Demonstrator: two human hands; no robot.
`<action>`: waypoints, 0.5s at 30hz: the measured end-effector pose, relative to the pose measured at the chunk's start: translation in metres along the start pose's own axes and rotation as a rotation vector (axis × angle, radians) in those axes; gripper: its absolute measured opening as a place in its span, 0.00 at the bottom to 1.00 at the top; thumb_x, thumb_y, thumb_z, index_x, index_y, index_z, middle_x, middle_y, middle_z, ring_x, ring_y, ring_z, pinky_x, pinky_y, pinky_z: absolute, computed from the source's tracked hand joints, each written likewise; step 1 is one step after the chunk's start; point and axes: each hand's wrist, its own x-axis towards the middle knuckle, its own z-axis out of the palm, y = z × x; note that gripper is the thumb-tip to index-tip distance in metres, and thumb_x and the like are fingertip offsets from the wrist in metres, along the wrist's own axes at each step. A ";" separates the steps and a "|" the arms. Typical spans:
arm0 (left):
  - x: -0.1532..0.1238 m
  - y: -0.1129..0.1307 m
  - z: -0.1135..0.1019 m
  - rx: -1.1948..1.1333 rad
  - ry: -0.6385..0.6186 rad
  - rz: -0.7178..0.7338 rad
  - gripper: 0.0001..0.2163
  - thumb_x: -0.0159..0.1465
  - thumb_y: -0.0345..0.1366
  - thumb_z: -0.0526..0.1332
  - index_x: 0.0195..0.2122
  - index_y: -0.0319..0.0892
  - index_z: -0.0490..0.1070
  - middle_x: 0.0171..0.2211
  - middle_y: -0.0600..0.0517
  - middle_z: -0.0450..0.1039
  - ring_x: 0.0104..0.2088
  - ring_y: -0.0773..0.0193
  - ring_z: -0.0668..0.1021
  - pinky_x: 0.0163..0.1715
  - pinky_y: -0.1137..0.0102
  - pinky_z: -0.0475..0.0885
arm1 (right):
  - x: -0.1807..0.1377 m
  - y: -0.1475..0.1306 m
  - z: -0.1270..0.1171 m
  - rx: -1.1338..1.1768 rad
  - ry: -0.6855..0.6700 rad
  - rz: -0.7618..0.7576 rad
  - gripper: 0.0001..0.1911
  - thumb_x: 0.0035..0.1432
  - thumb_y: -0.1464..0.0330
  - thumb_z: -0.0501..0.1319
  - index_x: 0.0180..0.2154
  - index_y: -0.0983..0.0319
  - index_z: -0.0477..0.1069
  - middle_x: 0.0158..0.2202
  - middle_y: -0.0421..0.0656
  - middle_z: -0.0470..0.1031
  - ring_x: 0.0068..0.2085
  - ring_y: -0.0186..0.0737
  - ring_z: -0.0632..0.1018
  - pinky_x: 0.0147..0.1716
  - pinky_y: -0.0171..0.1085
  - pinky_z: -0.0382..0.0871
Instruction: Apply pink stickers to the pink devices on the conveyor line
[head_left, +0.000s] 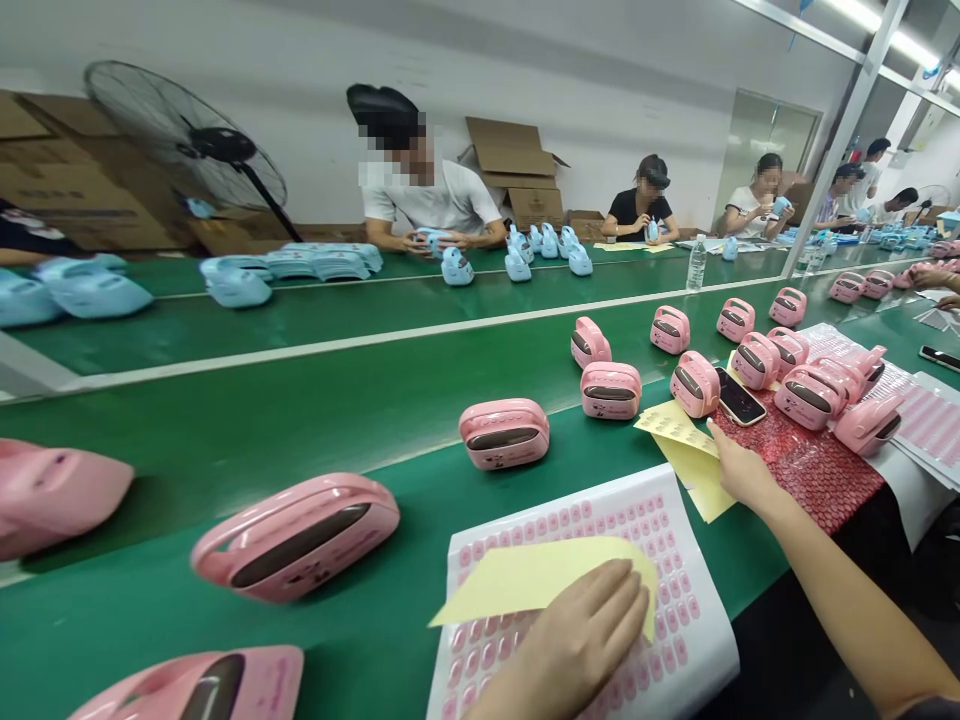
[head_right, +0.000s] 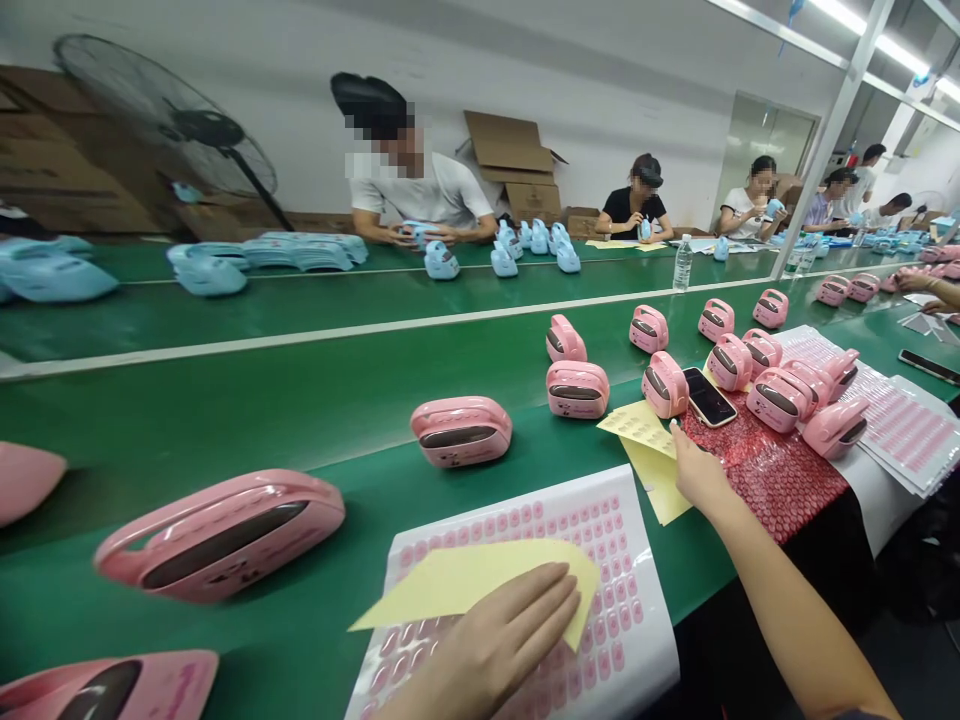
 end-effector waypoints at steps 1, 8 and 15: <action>0.009 0.001 -0.003 -0.038 0.087 0.060 0.12 0.64 0.23 0.48 0.38 0.34 0.71 0.34 0.47 0.78 0.38 0.60 0.77 0.43 0.66 0.71 | 0.001 0.004 -0.003 0.012 0.003 0.015 0.34 0.55 0.80 0.46 0.63 0.65 0.41 0.50 0.55 0.70 0.44 0.48 0.76 0.39 0.39 0.65; 0.052 -0.003 0.058 -0.312 0.164 0.196 0.10 0.64 0.27 0.52 0.34 0.42 0.72 0.40 0.54 0.78 0.50 0.62 0.72 0.54 0.64 0.62 | -0.006 0.015 -0.023 0.201 0.079 0.030 0.33 0.57 0.78 0.45 0.63 0.65 0.38 0.40 0.51 0.77 0.38 0.44 0.78 0.32 0.34 0.64; 0.075 -0.032 0.128 -0.444 -0.115 -0.246 0.14 0.54 0.20 0.56 0.36 0.43 0.73 0.38 0.48 0.77 0.49 0.58 0.73 0.53 0.51 0.61 | -0.017 0.017 -0.034 0.221 0.160 0.105 0.33 0.57 0.78 0.46 0.63 0.68 0.39 0.36 0.50 0.77 0.36 0.43 0.78 0.30 0.33 0.63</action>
